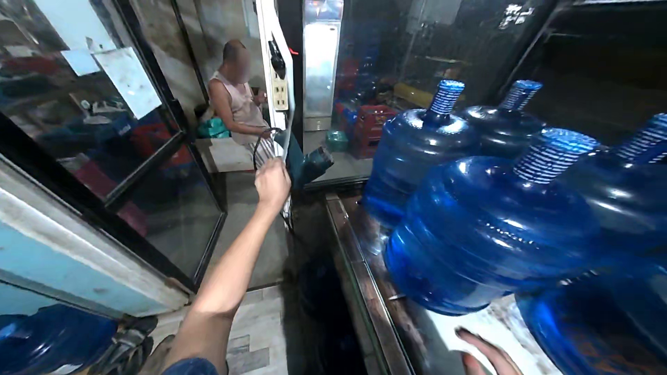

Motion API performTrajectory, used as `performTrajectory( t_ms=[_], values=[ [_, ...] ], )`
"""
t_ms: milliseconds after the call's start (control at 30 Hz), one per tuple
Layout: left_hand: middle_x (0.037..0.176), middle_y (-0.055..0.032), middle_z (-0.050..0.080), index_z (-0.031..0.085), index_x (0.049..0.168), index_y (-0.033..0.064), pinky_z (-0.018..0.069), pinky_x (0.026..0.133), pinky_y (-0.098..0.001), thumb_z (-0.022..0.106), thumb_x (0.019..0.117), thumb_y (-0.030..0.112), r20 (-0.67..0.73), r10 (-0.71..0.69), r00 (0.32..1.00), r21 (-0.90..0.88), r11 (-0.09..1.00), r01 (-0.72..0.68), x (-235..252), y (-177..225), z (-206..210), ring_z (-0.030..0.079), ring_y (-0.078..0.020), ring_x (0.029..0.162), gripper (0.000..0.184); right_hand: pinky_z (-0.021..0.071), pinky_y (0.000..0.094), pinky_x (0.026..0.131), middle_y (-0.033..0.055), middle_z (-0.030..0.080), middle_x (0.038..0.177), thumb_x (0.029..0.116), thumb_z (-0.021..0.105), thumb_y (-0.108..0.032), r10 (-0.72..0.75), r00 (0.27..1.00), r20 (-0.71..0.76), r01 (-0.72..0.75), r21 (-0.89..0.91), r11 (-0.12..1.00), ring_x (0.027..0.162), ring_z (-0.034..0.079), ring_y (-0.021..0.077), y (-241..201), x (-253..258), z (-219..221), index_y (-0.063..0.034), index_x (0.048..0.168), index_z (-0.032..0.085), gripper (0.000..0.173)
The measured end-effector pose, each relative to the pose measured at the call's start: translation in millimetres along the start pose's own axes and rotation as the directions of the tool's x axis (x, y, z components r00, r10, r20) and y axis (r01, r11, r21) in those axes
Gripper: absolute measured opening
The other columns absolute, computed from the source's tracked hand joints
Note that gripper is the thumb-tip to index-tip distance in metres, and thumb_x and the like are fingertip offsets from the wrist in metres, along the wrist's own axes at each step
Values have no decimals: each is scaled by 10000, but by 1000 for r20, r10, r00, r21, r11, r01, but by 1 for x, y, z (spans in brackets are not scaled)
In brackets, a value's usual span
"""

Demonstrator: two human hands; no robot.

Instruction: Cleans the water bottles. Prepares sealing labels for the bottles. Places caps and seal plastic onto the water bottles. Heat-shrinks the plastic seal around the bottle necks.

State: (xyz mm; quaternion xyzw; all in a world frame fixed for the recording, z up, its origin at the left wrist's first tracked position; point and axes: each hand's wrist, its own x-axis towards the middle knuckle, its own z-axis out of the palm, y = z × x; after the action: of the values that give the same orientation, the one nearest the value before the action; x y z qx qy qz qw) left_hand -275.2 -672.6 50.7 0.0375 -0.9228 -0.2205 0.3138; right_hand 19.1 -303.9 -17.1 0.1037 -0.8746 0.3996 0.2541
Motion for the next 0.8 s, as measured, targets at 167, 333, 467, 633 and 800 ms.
performTrajectory(
  t_ms=[167,333,467,633,800],
  values=[
    [1107,-290,682,521,1445,-59,552,811,-595,561,985,60,-15,222,975,13,975,-222,-61,82,-32,689,-459,982,476,529,255,993,144,692,1224,1013,535,-185,-183,980,77,167,179,970,1144,652,93,-68,128,42,37,1256,657,351],
    [1090,-263,699,628,1329,-68,549,826,-564,667,940,80,52,256,965,-131,960,-247,-98,134,-61,694,-425,970,418,482,502,1059,284,554,1400,992,658,-251,-170,973,159,154,109,982,1279,578,366,-123,221,80,74,1469,436,618],
    [1260,-224,655,684,1254,-6,505,972,-527,594,1013,171,409,204,889,-71,979,-192,-107,159,-79,641,-386,1149,312,562,500,866,268,650,1190,1050,562,-163,-120,988,100,118,22,993,1010,683,360,-133,244,90,68,1355,527,384],
    [1300,-236,625,556,1436,7,523,959,-538,525,1047,413,446,453,772,-422,867,-266,-122,125,-92,654,-361,1119,563,586,277,722,51,739,937,1096,450,-164,105,955,279,-242,521,819,793,700,92,-94,227,70,-21,1125,637,237],
    [1094,-166,693,680,1280,23,571,805,-424,596,1037,271,337,446,829,-613,773,-166,-113,113,-101,678,-246,891,357,601,283,765,44,734,861,1078,454,-95,220,852,476,-495,593,635,793,709,110,-68,182,33,-19,1046,673,234]
  ],
)
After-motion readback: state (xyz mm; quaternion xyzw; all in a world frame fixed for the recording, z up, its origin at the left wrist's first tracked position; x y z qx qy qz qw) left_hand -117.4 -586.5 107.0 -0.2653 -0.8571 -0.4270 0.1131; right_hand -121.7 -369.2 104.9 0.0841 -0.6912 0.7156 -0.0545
